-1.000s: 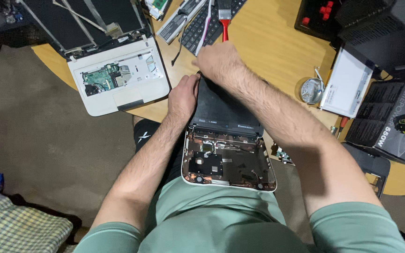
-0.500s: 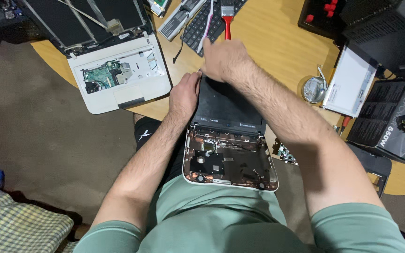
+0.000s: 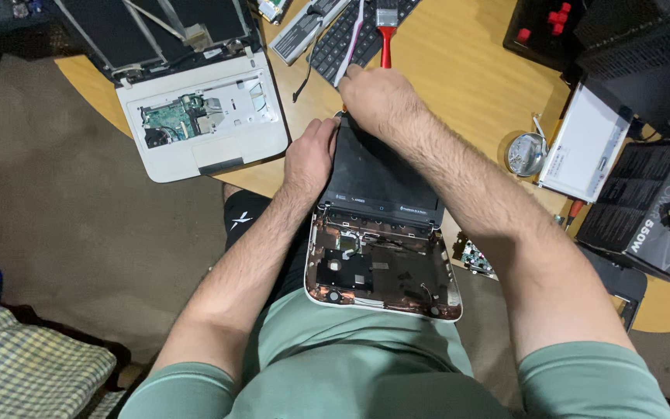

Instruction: The person aligns and attaches a laptop screen bezel to the display assembly, then uses a screwdriver to fasten screws around the bezel perimeter. The person works on a disassembled laptop placed on their lap while seated.

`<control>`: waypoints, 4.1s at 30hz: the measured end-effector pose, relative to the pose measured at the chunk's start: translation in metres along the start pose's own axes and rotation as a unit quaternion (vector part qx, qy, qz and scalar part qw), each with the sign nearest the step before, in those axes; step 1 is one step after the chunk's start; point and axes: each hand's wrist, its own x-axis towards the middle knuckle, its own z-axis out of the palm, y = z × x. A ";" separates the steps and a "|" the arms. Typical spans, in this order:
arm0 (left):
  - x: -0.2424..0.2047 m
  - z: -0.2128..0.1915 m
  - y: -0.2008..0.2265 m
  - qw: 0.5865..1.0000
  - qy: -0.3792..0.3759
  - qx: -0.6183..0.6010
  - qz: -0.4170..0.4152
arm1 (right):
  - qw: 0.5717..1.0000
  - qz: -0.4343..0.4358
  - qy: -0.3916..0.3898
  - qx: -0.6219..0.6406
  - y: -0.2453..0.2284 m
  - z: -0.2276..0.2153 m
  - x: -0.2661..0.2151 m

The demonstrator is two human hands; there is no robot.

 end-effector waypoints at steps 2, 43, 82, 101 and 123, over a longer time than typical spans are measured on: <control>0.000 0.001 0.000 1.000 0.000 -0.001 -0.004 | 0.999 -0.005 -0.054 -0.008 -0.005 -0.006 0.006; -0.004 -0.002 0.004 0.999 0.007 0.032 -0.016 | 0.993 0.044 -0.095 0.061 -0.016 -0.043 0.007; 0.001 0.002 0.003 1.000 -0.004 -0.012 -0.020 | 0.998 0.014 -0.065 0.021 -0.014 -0.004 0.006; -0.001 0.011 -0.001 1.000 0.005 0.017 -0.019 | 0.997 0.030 -0.059 0.036 -0.017 -0.014 0.011; 0.001 0.010 0.001 1.000 0.012 0.007 -0.023 | 0.986 0.104 -0.120 0.043 -0.018 -0.006 0.029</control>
